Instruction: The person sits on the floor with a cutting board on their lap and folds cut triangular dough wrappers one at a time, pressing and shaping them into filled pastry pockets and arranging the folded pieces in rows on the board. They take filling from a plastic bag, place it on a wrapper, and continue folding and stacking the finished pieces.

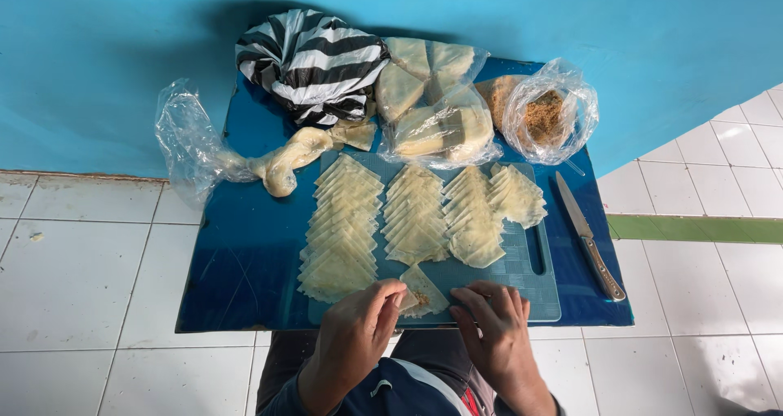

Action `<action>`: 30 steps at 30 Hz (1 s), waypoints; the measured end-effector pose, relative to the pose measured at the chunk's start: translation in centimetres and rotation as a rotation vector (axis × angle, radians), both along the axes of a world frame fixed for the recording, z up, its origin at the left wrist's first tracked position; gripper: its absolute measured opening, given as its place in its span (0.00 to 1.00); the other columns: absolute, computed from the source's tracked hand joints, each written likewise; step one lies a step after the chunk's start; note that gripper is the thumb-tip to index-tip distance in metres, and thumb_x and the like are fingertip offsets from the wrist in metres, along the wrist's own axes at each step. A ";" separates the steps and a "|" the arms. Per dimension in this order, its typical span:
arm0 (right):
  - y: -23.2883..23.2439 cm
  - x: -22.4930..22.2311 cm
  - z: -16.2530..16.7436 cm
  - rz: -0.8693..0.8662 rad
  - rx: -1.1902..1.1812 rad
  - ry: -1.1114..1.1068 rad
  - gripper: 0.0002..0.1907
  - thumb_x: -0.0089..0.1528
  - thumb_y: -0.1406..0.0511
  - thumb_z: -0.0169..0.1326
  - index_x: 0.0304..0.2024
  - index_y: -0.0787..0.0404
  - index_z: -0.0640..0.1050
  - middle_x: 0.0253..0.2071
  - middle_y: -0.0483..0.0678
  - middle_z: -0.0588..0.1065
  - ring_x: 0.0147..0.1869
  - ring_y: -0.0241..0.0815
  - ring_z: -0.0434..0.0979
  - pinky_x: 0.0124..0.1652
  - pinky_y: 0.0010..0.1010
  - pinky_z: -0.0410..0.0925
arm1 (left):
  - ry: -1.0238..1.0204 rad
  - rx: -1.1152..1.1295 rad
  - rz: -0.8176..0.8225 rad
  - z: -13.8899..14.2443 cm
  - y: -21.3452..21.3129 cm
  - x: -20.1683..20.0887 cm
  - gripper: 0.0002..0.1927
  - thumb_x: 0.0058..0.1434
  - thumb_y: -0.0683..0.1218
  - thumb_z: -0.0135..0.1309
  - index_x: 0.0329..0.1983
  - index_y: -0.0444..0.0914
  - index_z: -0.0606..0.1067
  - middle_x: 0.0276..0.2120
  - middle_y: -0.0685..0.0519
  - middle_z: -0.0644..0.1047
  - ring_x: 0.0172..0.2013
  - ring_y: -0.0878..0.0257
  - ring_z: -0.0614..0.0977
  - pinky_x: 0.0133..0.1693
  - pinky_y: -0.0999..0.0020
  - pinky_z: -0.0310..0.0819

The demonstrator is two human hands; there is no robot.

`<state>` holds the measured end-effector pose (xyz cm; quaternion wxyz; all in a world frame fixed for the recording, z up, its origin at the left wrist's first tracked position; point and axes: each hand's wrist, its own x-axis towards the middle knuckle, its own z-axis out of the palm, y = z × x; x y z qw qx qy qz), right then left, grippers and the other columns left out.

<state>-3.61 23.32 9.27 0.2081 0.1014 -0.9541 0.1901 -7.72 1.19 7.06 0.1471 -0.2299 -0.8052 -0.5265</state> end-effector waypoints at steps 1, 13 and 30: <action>-0.4 0.1 -0.1 0.007 -0.013 0.001 0.14 0.57 0.65 0.63 0.45 0.57 0.82 0.46 0.46 0.75 0.48 0.45 0.74 0.46 0.38 0.61 | 0.008 -0.010 0.006 -0.1 0.0 0.0 0.08 0.65 0.41 0.58 0.47 0.37 0.77 0.36 0.47 0.84 0.34 0.52 0.87 0.33 0.63 0.80; -1.2 -0.4 -0.3 0.062 -0.165 -0.067 0.07 0.61 0.66 0.60 0.43 0.57 0.80 0.41 0.43 0.80 0.45 0.40 0.78 0.49 0.33 0.62 | 0.040 -0.084 -0.017 -0.9 0.0 -0.4 0.12 0.61 0.41 0.63 0.47 0.38 0.76 0.35 0.48 0.84 0.34 0.54 0.86 0.33 0.62 0.79; -3.0 -1.0 -1.3 0.141 -0.248 -0.015 0.12 0.60 0.70 0.63 0.46 0.56 0.78 0.42 0.42 0.81 0.47 0.39 0.82 0.49 0.31 0.68 | 0.035 -0.077 -0.075 -0.7 0.1 -0.4 0.12 0.60 0.39 0.62 0.46 0.38 0.78 0.40 0.50 0.82 0.41 0.52 0.85 0.41 0.59 0.79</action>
